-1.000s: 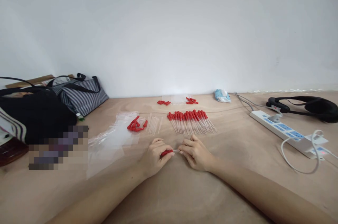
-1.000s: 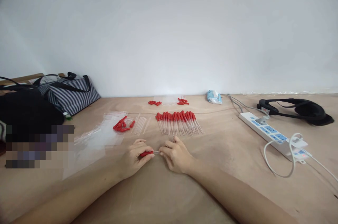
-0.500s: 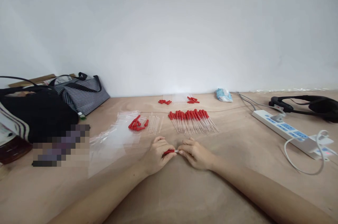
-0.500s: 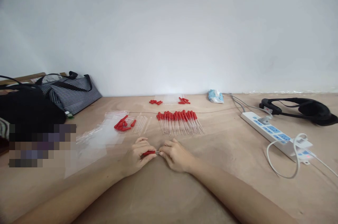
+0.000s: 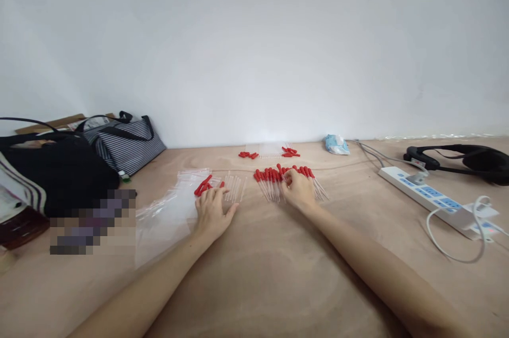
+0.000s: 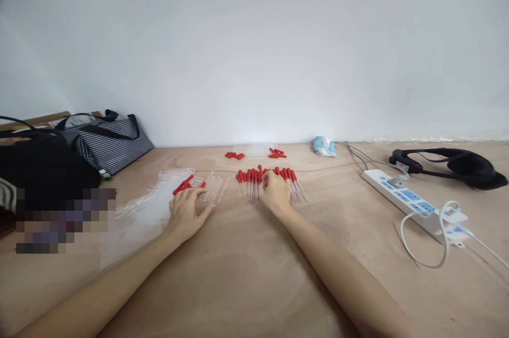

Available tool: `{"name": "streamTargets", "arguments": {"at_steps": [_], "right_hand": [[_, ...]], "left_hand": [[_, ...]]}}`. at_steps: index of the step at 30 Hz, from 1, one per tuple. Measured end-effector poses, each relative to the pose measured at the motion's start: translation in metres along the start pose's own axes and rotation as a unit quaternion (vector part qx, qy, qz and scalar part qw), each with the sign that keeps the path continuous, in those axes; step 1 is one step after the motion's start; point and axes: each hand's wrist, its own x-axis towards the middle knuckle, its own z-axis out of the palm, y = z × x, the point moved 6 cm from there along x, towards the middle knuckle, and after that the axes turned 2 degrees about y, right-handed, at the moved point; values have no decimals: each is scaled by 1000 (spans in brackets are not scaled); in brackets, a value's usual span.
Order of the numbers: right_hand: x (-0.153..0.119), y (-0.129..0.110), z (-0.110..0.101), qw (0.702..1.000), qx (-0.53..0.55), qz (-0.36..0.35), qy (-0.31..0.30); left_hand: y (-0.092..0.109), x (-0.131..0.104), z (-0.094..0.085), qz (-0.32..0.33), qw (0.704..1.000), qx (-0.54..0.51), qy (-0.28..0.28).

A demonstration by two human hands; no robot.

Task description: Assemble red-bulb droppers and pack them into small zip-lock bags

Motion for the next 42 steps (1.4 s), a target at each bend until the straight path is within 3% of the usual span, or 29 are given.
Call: {"name": "streamTargets", "arguments": {"at_steps": [4,9,14,20,27,31,35,38,40,42], "right_hand": [[10,-4,14,997,-70,25,-19],[7,-14,19,994,-105,-15,-21],[2,-55,29,993,-72,-72,-54],[4,-97,59,993,-28,28,-107],[7,-102,77,982,-49,93,-156],[7,-106,79,983,-58,77,-154],[3,-102,65,986,-57,33,-152],[-8,-81,43,989,-39,-47,-137],[-21,-65,22,983,11,-159,-86],[-36,-43,3,973,63,-219,-40]], "left_hand": [[-10,1,-1,-61,998,3,-11],[-11,4,-2,-68,997,20,-12],[-34,30,-8,-93,990,108,-14],[-78,63,4,-191,971,113,-92],[-91,76,16,-216,967,78,-114],[-78,79,4,-186,978,57,-69],[-43,65,-2,-106,993,-9,-44],[-11,37,5,-25,987,-140,-77],[9,16,8,34,968,-231,-94],[25,-3,9,82,957,-258,-107]]}}
